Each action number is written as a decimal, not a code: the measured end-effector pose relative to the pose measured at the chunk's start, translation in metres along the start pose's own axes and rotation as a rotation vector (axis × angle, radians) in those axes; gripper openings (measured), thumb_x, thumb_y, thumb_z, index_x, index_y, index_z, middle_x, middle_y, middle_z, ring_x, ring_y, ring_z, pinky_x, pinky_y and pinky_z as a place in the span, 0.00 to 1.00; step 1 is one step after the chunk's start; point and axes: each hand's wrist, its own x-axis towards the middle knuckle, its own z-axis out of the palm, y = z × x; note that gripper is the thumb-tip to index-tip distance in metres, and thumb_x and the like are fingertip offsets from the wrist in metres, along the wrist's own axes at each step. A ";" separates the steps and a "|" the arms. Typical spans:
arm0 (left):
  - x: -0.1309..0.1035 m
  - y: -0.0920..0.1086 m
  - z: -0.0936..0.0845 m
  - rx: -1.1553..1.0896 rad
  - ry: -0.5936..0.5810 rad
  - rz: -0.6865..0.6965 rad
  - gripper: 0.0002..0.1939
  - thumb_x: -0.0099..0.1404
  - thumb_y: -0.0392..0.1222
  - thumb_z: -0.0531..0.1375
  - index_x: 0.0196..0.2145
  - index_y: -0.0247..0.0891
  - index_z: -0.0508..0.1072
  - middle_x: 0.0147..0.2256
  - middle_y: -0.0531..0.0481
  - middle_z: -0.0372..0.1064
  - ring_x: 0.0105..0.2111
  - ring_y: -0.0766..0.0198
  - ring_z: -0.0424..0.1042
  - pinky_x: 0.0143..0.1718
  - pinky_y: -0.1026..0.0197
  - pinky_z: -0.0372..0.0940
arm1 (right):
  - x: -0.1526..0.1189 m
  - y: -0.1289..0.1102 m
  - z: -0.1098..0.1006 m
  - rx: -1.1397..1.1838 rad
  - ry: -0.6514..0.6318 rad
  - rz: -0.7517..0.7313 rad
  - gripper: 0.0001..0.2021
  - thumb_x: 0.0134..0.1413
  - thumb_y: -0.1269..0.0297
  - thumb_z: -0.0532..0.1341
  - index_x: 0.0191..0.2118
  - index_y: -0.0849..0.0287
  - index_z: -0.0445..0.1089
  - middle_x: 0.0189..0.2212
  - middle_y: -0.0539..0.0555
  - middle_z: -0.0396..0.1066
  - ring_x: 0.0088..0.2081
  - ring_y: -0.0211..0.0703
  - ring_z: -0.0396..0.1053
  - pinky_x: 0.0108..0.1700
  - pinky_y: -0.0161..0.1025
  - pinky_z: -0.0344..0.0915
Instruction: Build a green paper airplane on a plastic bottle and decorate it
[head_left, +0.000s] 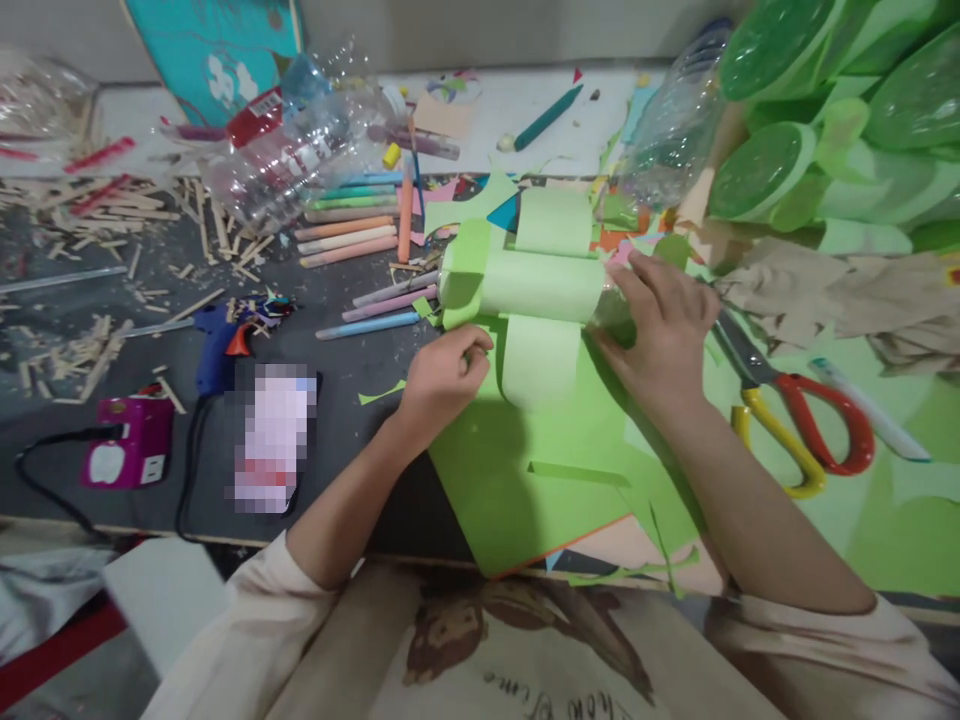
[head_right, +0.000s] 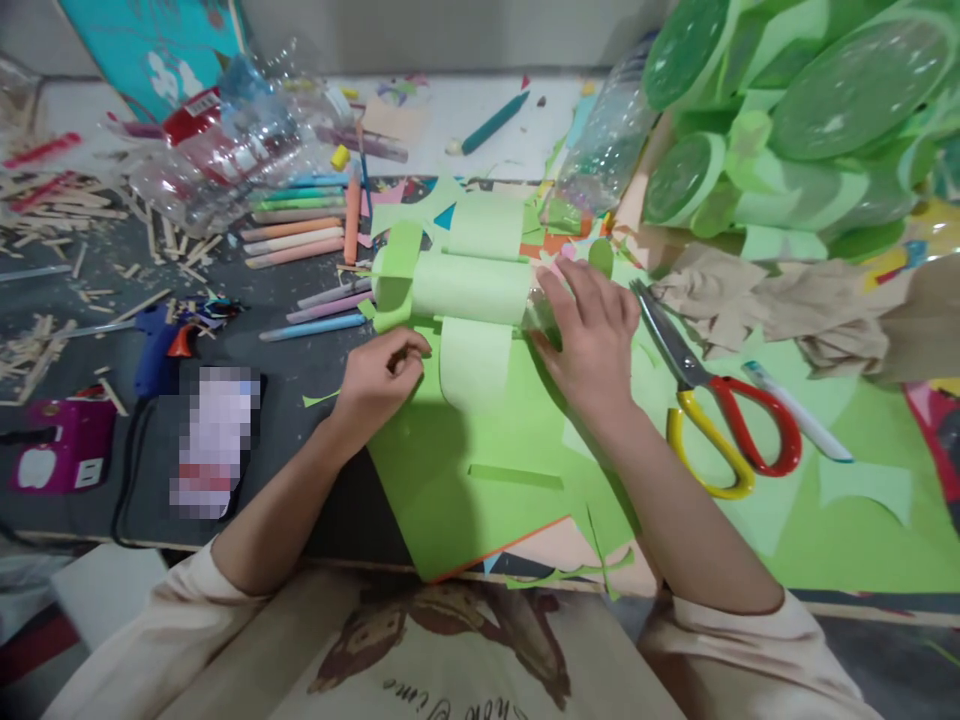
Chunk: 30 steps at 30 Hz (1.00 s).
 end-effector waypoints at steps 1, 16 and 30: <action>0.000 0.001 -0.002 -0.041 0.053 0.012 0.09 0.60 0.31 0.51 0.29 0.38 0.70 0.21 0.57 0.62 0.21 0.69 0.60 0.24 0.66 0.55 | 0.000 -0.001 0.000 -0.006 -0.011 0.018 0.26 0.60 0.63 0.60 0.64 0.51 0.59 0.63 0.63 0.65 0.65 0.62 0.61 0.61 0.63 0.57; -0.016 0.009 0.025 -0.604 0.164 0.190 0.17 0.75 0.49 0.46 0.55 0.42 0.63 0.40 0.48 0.66 0.36 0.63 0.69 0.35 0.60 0.66 | -0.001 -0.013 -0.009 0.012 -0.005 -0.028 0.27 0.60 0.67 0.54 0.65 0.53 0.56 0.66 0.64 0.61 0.68 0.61 0.56 0.62 0.63 0.58; -0.023 0.017 0.024 -0.522 0.150 0.106 0.16 0.77 0.49 0.46 0.50 0.39 0.67 0.46 0.44 0.68 0.40 0.64 0.73 0.39 0.62 0.68 | -0.035 -0.072 -0.003 0.304 -0.027 -0.459 0.14 0.64 0.72 0.52 0.40 0.55 0.76 0.27 0.53 0.75 0.30 0.43 0.70 0.32 0.40 0.60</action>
